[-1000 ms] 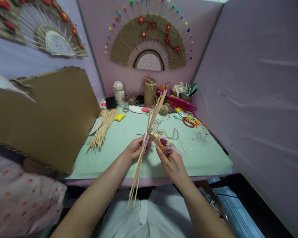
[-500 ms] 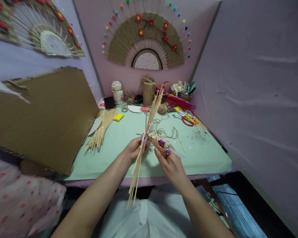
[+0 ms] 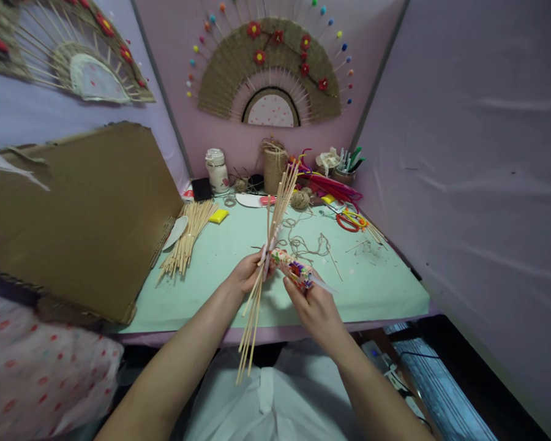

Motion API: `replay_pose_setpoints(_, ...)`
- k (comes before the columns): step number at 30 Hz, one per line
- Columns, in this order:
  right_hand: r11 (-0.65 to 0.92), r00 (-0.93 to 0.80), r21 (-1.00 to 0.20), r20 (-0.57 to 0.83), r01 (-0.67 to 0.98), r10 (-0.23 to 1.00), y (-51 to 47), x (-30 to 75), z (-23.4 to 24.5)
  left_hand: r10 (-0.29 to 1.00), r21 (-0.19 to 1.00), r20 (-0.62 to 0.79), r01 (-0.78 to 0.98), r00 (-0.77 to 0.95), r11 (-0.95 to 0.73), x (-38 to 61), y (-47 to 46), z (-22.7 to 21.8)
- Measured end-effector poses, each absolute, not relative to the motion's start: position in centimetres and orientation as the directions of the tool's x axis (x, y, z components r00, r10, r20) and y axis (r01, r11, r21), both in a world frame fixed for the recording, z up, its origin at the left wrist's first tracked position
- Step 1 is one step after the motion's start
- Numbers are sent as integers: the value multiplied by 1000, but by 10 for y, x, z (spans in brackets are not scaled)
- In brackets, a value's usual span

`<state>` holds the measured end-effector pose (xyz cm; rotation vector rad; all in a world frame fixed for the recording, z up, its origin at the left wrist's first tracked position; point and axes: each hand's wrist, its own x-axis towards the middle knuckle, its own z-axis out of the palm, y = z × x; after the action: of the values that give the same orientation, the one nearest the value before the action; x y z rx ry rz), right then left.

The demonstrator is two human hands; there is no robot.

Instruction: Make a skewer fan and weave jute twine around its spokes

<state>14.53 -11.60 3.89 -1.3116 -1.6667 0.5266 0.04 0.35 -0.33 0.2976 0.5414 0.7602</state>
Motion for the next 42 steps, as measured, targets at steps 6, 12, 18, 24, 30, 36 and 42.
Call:
replay_pose_setpoints(6,327,-6,-802,374,501,927,-117,143,42,746,490,-385,-565,543,664,4,-1,5)
replay_pose_setpoints(12,345,-24,-780,391,521,920,-118,144,38,742,476,-382,-571,550,669,6,-3,11)
replay_pose_setpoints(18,337,-30,-779,380,529,924,-119,143,34,750,482,-370,-577,548,659,4,-1,5)
replay_pose_setpoints(24,343,-31,-759,393,553,919,-119,144,31,760,475,-349,-596,548,647,5,-2,4)
replay_pose_setpoints(30,350,-41,-777,387,523,921,-119,143,31,769,504,-349,-585,536,636,5,-2,4)
replay_pose_setpoints(36,322,-31,-810,353,489,935,-121,143,32,770,507,-349,-583,535,635,6,-2,6)
replay_pose_setpoints(42,300,-39,-803,328,515,944,-123,141,31,740,471,-332,-576,585,668,3,0,3)
